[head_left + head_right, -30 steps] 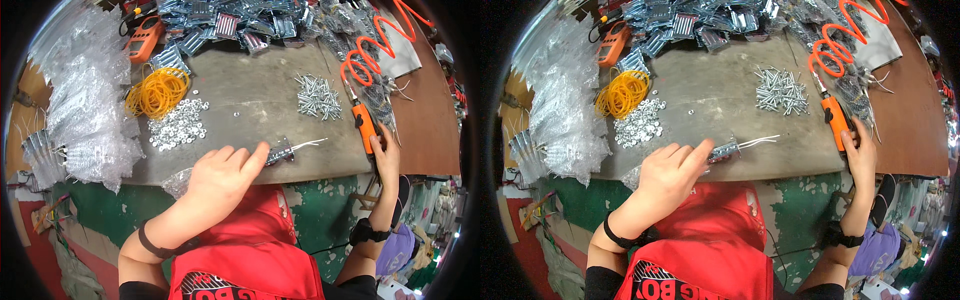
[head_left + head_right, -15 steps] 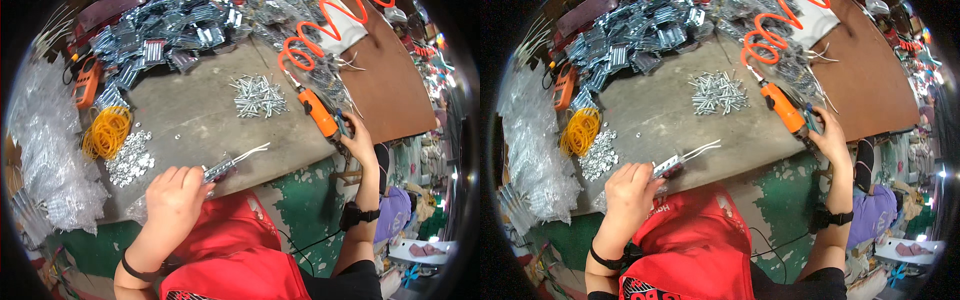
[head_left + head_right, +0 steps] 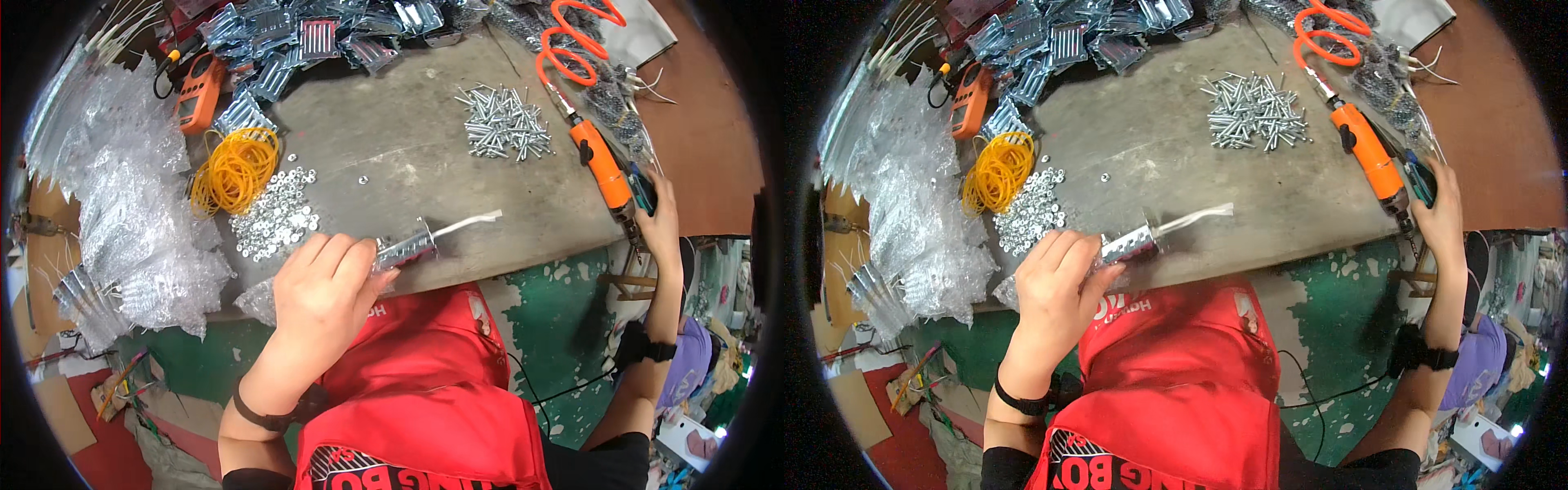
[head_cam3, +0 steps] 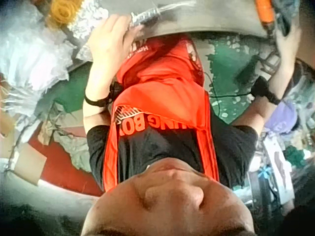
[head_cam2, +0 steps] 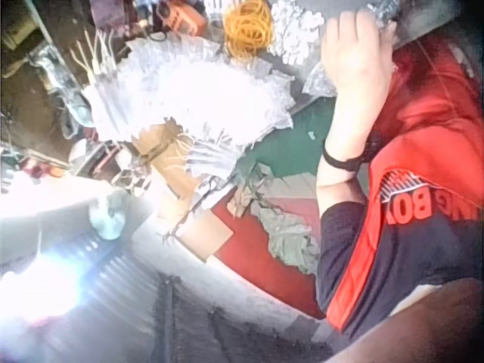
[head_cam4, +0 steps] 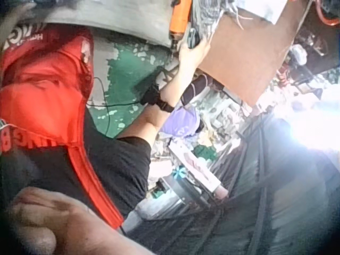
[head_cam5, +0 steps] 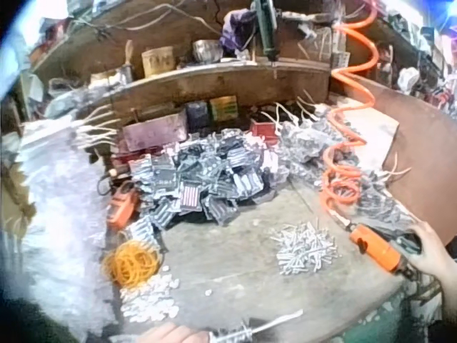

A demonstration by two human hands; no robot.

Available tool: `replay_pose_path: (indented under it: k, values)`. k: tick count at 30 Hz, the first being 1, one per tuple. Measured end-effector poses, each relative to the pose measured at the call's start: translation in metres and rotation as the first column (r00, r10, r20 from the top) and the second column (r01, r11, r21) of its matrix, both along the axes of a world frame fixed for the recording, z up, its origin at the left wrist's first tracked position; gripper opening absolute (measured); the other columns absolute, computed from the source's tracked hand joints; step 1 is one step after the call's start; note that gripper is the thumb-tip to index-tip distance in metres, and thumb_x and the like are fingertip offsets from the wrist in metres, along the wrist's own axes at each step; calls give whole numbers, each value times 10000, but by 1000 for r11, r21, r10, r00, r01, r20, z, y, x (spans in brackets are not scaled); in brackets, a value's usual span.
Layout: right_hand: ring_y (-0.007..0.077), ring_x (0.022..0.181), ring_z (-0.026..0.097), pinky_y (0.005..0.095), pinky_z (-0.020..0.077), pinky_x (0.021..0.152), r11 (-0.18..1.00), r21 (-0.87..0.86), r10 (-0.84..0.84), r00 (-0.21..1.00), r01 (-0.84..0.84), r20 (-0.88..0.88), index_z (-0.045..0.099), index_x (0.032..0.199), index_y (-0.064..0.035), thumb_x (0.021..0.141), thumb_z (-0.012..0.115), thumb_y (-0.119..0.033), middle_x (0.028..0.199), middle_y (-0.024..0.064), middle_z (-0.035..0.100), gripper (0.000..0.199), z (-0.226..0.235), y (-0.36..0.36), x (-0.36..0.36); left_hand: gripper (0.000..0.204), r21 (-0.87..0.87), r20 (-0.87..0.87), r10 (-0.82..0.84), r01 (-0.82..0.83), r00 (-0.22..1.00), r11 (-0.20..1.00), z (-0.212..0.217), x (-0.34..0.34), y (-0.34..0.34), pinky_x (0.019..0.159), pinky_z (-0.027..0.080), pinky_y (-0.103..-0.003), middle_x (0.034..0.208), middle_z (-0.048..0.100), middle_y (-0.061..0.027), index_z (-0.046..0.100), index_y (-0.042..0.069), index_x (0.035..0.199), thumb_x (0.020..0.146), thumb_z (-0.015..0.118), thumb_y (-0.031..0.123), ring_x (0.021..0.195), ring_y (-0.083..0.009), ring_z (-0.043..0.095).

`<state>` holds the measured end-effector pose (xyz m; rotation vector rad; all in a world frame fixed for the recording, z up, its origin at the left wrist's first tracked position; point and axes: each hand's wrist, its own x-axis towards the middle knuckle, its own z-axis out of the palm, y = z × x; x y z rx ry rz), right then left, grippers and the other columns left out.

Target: The person retrieves a metal component from a box, places it on the workbench, and inserts a screw by hand. They secure the screw using a power screwdriver, trim a wire with pliers, and then place the assembled unit onto a stack of similar items.

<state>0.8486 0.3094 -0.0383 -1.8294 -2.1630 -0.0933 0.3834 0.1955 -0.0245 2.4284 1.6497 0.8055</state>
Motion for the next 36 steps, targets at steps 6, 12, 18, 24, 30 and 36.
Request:
replay_pose_path:
  k: [6, 12, 18, 24, 30, 36]
  values:
    - [348, 1150, 505, 366, 384, 973, 966, -154, 167, 958, -206, -235, 437, 1329, -54, 753, 624, -95, 1238, 197, 525, 607, 19, -12, -68, 304, -116, 62, 33, -26, 998, 993, 0, -3, 3, 546, 442, -374, 724, 574, -108, 569, 33, 937, 693, 736, 102, 638, -286, 562]
    - [320, 1045, 585, 357, 436, 908, 992, -92, 78, 990, -90, -121, 413, 1359, -78, 743, 661, -125, 1173, 192, 580, 666, 3, 17, -95, 334, -421, 198, 193, -94, 961, 902, 10, -15, 13, 568, 458, -403, 663, 581, -200, 544, 4, 1095, 819, 653, 158, 639, -347, 598]
    - [243, 889, 624, 363, 507, 810, 913, -221, -242, -20, -342, -970, 440, 1301, -36, 768, 657, -273, 998, 114, 619, 622, 7, 5, -88, 305, -528, 575, 357, 1, 736, 849, -24, -14, 14, 519, 390, -345, 627, 536, -150, 546, -32, 1041, 847, 636, 185, 534, -233, 514]
    - [257, 793, 564, 481, 439, 950, 897, 19, -235, -514, -441, -825, 431, 1196, -45, 743, 629, -235, 859, 85, 538, 530, 27, -50, -228, 376, -545, 541, 353, -3, 763, 839, -15, -15, 13, 604, 456, -350, 713, 594, -171, 536, -27, 1066, 796, 681, 190, 636, -258, 600]
    - [215, 740, 529, 404, 440, 813, 837, 408, 321, -276, -365, -906, 449, 1119, -40, 757, 601, -299, 770, 62, 512, 470, 42, -46, -281, 340, -532, 624, 338, 66, 704, 844, -24, -10, 13, 628, 474, -376, 750, 621, -176, 546, 10, 1067, 777, 666, 142, 676, -304, 632]
    - [190, 642, 510, 361, 434, 668, 759, 519, 422, -309, -393, -852, 457, 1091, -43, 867, 520, -462, 699, 51, 500, 479, 43, -50, -323, 294, -416, 661, 310, -10, 683, 909, -36, -8, 13, 646, 475, -412, 768, 630, -193, 561, 24, 1039, 799, 631, 180, 706, -360, 621]
